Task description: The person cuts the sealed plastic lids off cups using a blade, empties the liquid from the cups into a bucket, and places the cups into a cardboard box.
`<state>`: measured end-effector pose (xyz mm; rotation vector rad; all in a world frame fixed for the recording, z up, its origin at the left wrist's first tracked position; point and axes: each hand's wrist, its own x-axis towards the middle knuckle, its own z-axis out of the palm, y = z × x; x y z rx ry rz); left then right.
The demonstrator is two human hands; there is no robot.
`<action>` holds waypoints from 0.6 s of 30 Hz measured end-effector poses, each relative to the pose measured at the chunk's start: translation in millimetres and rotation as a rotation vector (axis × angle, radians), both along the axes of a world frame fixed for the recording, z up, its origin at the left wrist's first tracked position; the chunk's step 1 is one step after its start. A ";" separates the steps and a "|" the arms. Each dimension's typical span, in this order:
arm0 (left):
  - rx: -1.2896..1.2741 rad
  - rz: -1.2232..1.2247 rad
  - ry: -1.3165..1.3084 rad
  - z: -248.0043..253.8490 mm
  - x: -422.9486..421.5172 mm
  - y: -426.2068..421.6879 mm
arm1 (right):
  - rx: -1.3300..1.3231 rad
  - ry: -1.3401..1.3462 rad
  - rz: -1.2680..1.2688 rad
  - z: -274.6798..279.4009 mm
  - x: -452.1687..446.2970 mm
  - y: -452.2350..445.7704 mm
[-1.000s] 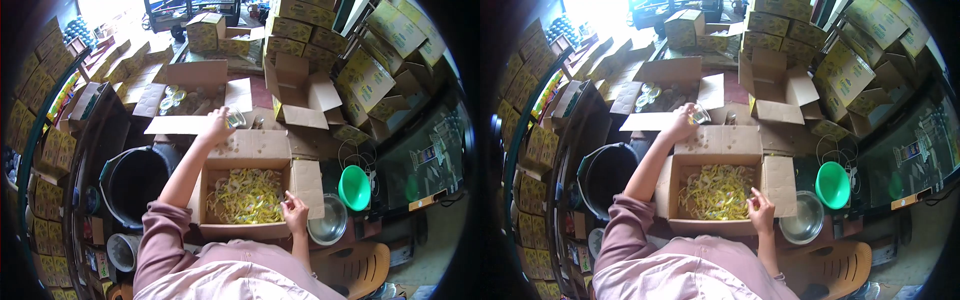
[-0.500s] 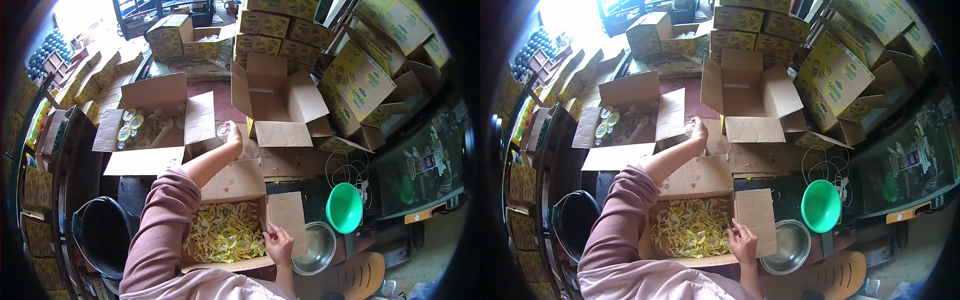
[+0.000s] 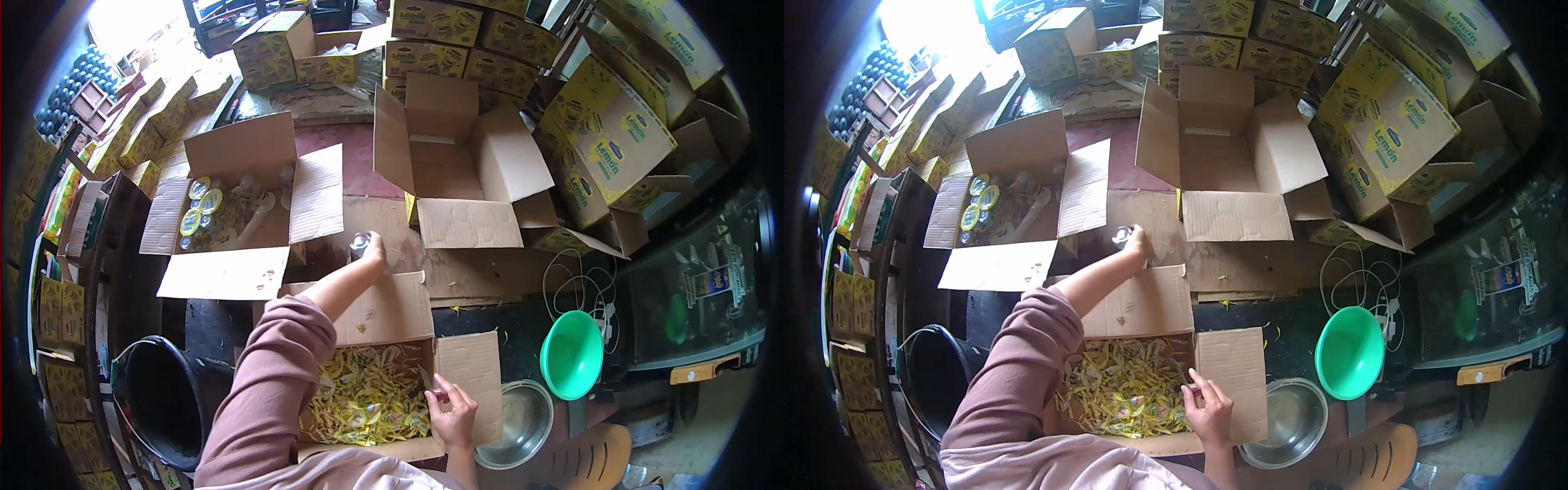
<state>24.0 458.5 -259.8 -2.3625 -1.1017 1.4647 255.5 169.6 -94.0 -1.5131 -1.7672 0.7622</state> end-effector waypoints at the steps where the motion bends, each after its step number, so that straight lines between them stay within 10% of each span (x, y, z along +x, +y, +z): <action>1: 0.051 -0.020 0.069 -33.9 -2.3 7.3 | 0.003 0.007 0.007 -1.7 -0.6 0.7; 18: -0.053 0.340 0.120 -193.4 -10.8 43.9 | -0.036 0.058 -0.034 -2.6 -6.2 6.1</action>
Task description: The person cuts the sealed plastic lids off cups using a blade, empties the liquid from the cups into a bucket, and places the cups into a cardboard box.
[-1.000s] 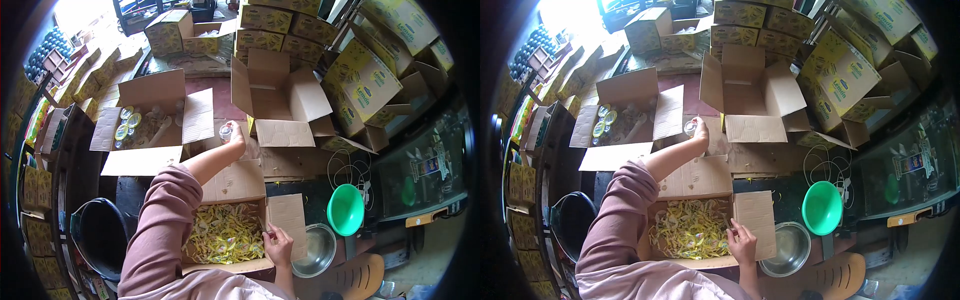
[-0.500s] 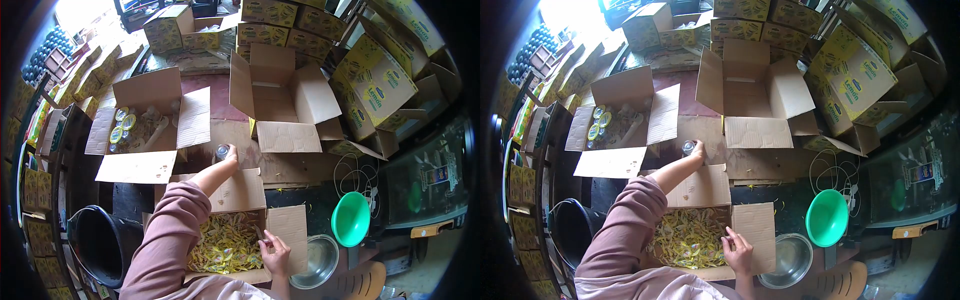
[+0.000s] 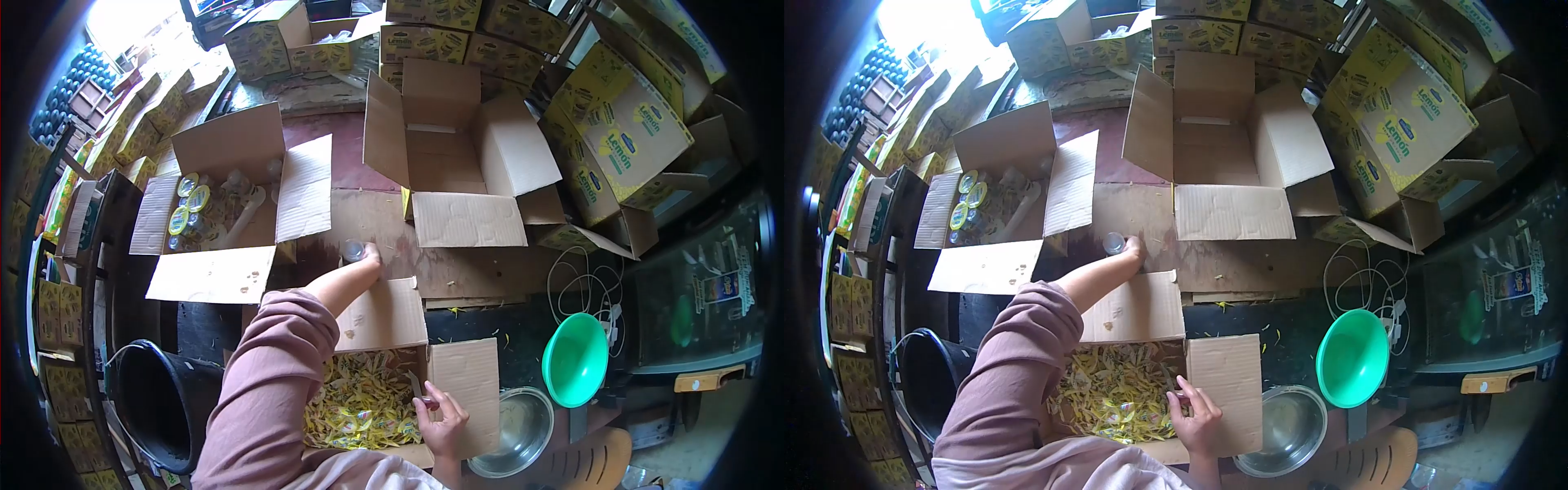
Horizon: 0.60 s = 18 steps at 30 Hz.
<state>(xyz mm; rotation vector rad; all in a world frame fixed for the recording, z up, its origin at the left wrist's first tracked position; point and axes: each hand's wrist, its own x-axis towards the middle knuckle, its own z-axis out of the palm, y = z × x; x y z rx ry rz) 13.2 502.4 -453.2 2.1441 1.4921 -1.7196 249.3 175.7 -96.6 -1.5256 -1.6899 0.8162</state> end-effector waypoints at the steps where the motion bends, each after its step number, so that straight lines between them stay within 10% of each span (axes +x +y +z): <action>1: 0.017 -0.011 0.066 0.6 3.8 -1.4 | -0.001 0.000 0.000 -0.1 0.3 -1.7; 7: -0.071 -0.257 -0.126 112.3 16.5 -27.7 | -0.004 0.004 0.011 -2.9 -3.3 -6.1; 12: -0.161 -0.198 0.345 223.0 50.3 -39.4 | 0.039 -0.025 0.030 10.5 -9.1 -4.9; 18: 0.244 0.001 -0.624 335.7 35.6 -37.4 | 0.096 -0.051 0.084 16.6 -15.1 -12.3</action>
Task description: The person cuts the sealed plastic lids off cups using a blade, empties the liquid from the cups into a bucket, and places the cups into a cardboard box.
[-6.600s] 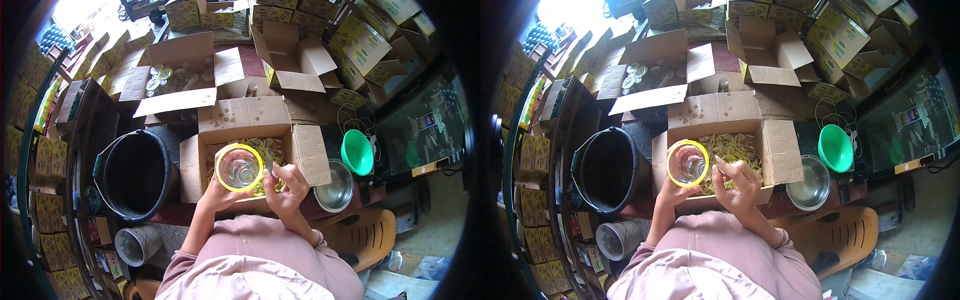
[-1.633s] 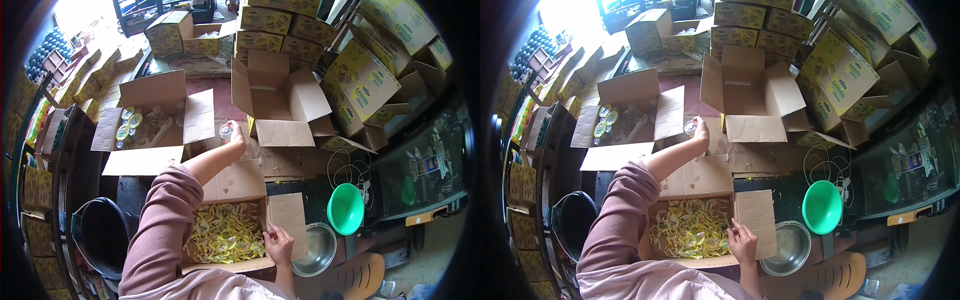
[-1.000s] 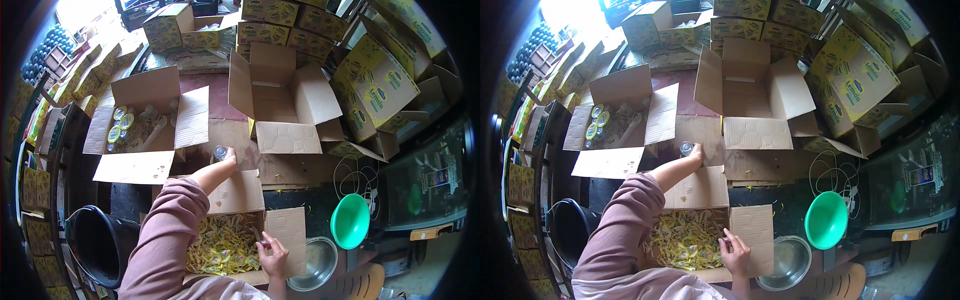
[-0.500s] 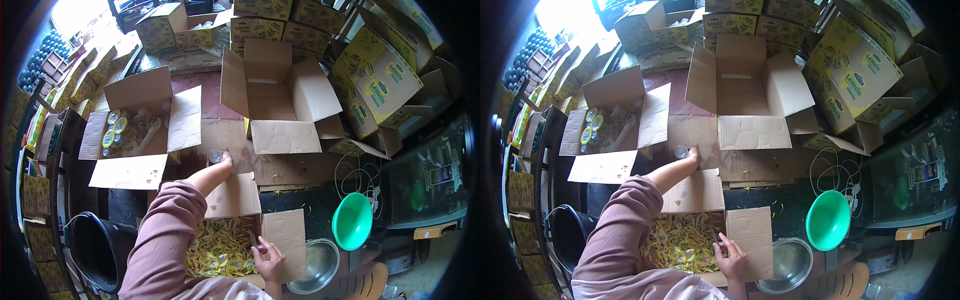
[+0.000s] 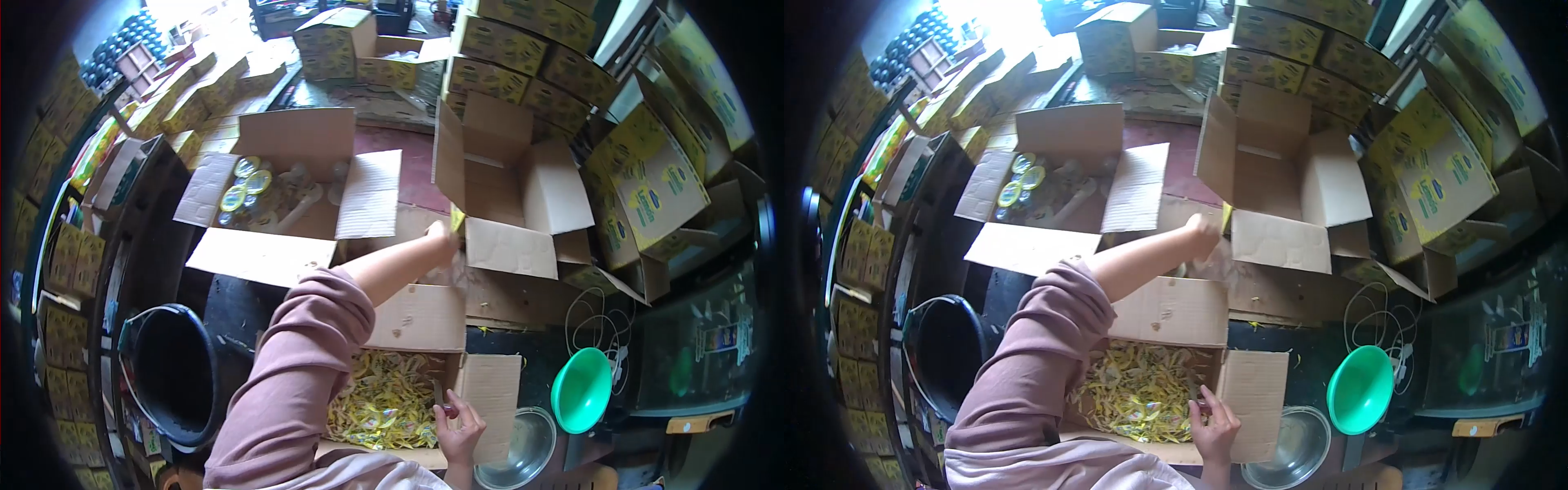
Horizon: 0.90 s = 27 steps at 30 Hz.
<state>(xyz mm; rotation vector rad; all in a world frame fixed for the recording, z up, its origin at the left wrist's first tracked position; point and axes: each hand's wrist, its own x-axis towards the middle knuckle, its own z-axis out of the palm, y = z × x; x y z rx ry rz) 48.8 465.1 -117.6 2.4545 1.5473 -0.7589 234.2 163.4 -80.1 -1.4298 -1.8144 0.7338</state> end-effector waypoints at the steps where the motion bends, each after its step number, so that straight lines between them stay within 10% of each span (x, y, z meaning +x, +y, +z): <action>1: 0.130 0.014 -0.171 37.4 -13.3 -11.3 | -0.004 0.015 0.009 -0.5 -3.6 -0.8; 4: 0.378 0.090 -0.815 96.9 -70.6 -33.1 | -0.034 0.049 0.040 0.1 -15.7 -2.0; 8: 0.843 0.538 -0.992 79.2 -168.3 -37.1 | -0.026 0.024 0.089 -1.0 -29.2 -0.7; 14: 0.609 1.067 -0.686 -31.6 -287.8 -7.2 | -0.069 -0.020 0.059 -10.9 -35.8 2.8; 20: 0.538 0.635 -0.597 -66.5 -282.2 23.9 | 0.005 -0.044 -0.046 3.4 -51.4 16.8; 27: 0.661 0.789 -0.547 -57.3 -281.9 13.3 | -0.094 -0.063 -0.018 -16.0 -40.0 13.9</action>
